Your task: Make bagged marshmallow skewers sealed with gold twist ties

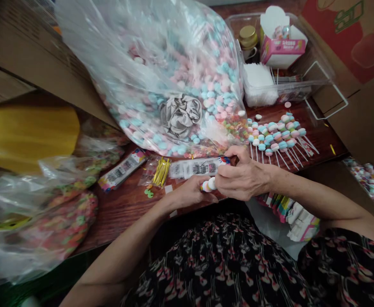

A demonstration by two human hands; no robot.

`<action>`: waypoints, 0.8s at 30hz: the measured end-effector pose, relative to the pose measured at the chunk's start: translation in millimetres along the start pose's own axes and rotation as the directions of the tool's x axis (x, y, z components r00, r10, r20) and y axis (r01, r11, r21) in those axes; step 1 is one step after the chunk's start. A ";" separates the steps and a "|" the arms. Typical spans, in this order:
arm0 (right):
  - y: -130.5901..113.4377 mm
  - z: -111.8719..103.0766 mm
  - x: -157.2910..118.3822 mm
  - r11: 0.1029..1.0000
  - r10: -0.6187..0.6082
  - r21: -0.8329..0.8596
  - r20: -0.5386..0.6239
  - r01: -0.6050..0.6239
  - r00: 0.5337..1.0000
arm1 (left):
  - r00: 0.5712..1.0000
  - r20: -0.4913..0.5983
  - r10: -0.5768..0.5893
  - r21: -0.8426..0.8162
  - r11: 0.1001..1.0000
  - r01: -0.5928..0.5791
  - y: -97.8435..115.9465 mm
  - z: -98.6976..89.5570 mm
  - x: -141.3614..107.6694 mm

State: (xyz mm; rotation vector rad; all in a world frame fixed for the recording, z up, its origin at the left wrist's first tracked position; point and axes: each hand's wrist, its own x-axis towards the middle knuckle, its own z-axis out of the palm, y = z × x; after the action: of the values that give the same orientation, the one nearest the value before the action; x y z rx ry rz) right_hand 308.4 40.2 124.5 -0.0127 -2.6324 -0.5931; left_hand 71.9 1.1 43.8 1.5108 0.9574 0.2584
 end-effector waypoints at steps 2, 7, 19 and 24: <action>1.6 1.7 2.6 1.000 -0.012 -0.011 -0.001 0.012 1.000 | 0.999 -0.038 -0.027 0.112 0.993 0.031 1.0 0.9 0.5; 6.5 1.9 6.2 0.997 0.056 0.060 0.030 -0.058 0.998 | 0.997 -0.083 0.005 0.111 0.994 0.005 1.7 5.3 0.5; -14.3 13.6 -0.4 0.917 0.380 0.048 0.207 -0.397 0.902 | 0.961 -0.277 0.007 0.014 1.000 -0.003 -9.3 4.3 1.0; -23.4 20.9 -4.3 0.909 0.394 0.045 0.232 -0.414 0.890 | 0.979 -0.204 0.014 0.076 0.997 0.002 -6.5 4.0 3.4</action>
State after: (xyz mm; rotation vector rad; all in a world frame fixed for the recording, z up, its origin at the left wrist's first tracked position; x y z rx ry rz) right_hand 301.1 27.8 96.3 -0.6179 -2.7435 -0.3374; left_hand 74.0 -0.2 35.8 1.5780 1.1364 0.3921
